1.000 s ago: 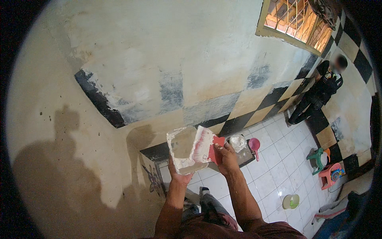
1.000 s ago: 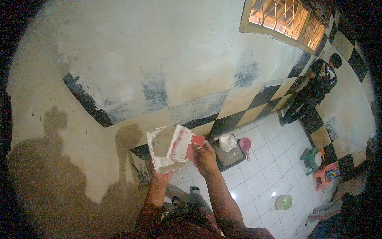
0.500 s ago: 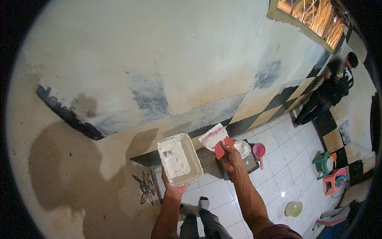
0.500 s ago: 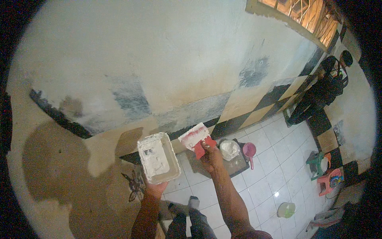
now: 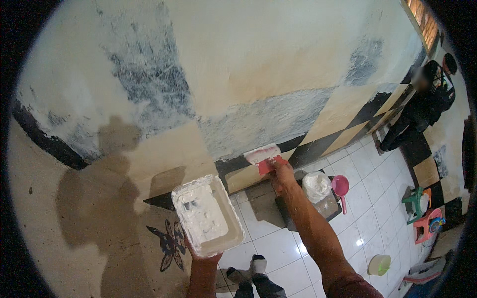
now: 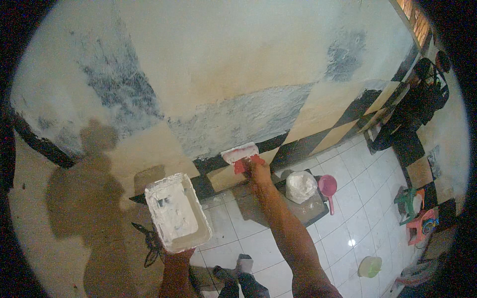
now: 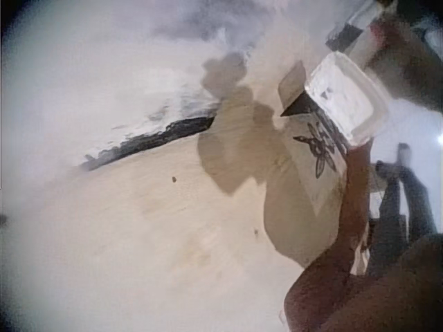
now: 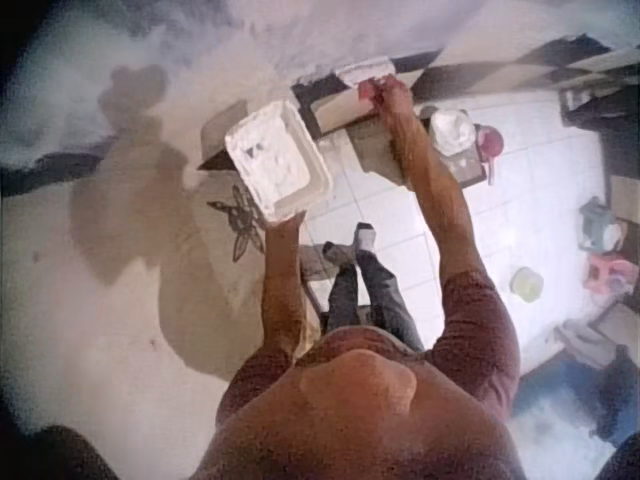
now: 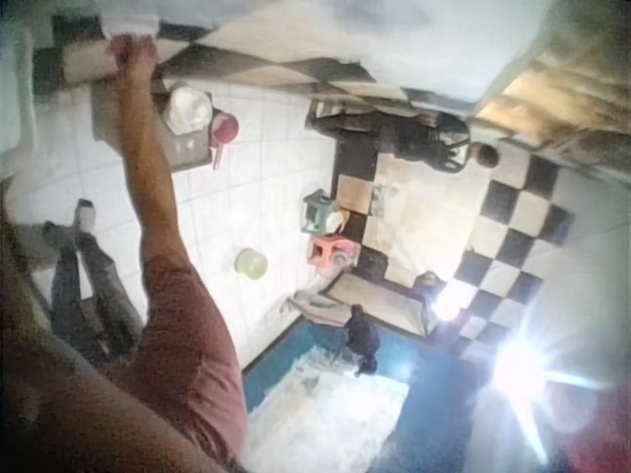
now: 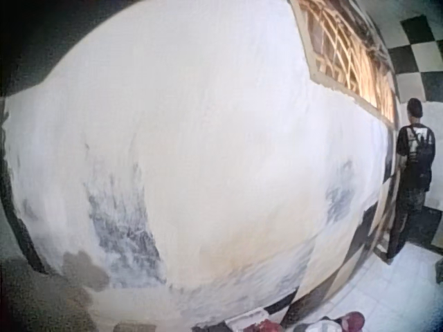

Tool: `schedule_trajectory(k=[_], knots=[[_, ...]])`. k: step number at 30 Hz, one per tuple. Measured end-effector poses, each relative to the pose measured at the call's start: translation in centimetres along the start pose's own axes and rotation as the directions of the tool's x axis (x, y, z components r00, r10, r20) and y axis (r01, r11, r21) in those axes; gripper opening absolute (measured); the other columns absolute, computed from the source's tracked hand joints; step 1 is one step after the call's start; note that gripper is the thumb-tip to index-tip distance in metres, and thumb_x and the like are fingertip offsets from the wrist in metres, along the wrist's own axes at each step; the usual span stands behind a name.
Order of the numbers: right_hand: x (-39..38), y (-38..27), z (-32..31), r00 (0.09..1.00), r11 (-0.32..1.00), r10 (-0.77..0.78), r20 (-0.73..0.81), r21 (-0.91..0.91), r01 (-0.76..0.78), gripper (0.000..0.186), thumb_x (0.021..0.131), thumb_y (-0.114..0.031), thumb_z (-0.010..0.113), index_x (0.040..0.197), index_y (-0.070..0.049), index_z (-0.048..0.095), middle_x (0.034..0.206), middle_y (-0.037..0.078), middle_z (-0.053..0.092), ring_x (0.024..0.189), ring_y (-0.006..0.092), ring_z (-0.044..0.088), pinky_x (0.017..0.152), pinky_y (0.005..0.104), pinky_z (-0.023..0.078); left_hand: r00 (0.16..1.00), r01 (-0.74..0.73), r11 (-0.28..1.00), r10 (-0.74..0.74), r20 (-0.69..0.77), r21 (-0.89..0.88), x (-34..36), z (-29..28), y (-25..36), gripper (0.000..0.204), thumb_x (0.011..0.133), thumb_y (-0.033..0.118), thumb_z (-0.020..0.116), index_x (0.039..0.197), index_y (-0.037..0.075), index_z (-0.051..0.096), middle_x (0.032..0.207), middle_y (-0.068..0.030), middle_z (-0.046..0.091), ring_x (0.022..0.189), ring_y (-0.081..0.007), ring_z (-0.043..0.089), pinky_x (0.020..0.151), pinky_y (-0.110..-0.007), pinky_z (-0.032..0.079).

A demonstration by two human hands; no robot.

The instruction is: The person applies plaster to a tiled wall using a putty knife, regularly scooping more plaster from a plastic container and mixing in water from a pink scoop.

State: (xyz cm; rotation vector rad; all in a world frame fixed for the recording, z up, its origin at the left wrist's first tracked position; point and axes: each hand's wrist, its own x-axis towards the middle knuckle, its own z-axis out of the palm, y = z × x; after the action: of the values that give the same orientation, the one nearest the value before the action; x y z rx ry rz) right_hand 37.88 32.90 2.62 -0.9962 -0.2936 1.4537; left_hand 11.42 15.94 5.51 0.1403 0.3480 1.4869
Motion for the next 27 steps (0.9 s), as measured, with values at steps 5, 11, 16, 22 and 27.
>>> schedule_trajectory(k=[5,11,16,22,27], knots=[[3.2,-3.4,4.6,0.998,0.974,-0.056,0.038,-0.217,0.063,0.011,0.083,0.001,0.048,0.087,0.003,0.058,0.087,0.017,0.064,0.084,0.0280,0.064,0.076,0.0396,0.054,0.998,0.054,0.985,-0.049,0.030,-0.166,0.3,-2.8,-0.3,0.061,0.093,0.050,0.046,0.142,0.014,0.038,0.142,-0.0101,0.046,0.125,-0.0304,0.050,0.105,-0.051,0.040],[-2.8,-12.9,13.5,0.966,0.937,-0.254,0.049,-0.237,0.258,0.011,0.082,-0.003,0.049,0.088,0.003,0.057,0.084,0.016,0.063,0.075,0.0263,0.064,0.068,0.0373,0.054,0.997,0.057,0.985,-0.049,0.057,-0.160,-0.2,-3.3,0.3,0.063,0.093,0.051,0.046,0.143,0.014,0.038,0.142,-0.0104,0.046,0.125,-0.0311,0.049,0.105,-0.052,0.039],[-4.3,-10.6,7.9,0.953,0.953,-0.235,0.188,-0.146,0.264,0.024,0.091,-0.012,0.056,0.113,-0.002,0.055,0.100,0.010,0.063,0.093,0.0212,0.064,0.080,0.0364,0.054,0.996,0.073,0.984,-0.064,0.059,-0.160,-0.3,-3.4,0.4,0.064,0.092,0.051,0.046,0.143,0.014,0.037,0.142,-0.0106,0.045,0.125,-0.0317,0.049,0.105,-0.053,0.039],[0.3,1.6,-1.0,0.997,0.997,-0.077,-0.016,-0.030,0.077,0.024,0.093,-0.011,0.056,0.115,-0.002,0.054,0.108,0.010,0.062,0.099,0.0218,0.062,0.084,0.0382,0.054,0.996,0.087,0.988,-0.084,0.032,-0.124,-0.4,-6.2,1.1,0.065,0.092,0.052,0.047,0.143,0.014,0.036,0.142,-0.0109,0.045,0.125,-0.0324,0.048,0.105,-0.053,0.038],[2.8,4.1,-1.4,0.997,0.998,-0.062,0.040,0.004,0.062,0.019,0.092,-0.009,0.053,0.109,-0.001,0.053,0.107,0.013,0.061,0.095,0.0231,0.062,0.083,0.0373,0.053,0.995,0.101,0.987,-0.100,0.021,-0.128,-0.4,-7.6,0.7,0.066,0.091,0.052,0.047,0.143,0.013,0.036,0.142,-0.0112,0.045,0.126,-0.0330,0.048,0.105,-0.054,0.038]])
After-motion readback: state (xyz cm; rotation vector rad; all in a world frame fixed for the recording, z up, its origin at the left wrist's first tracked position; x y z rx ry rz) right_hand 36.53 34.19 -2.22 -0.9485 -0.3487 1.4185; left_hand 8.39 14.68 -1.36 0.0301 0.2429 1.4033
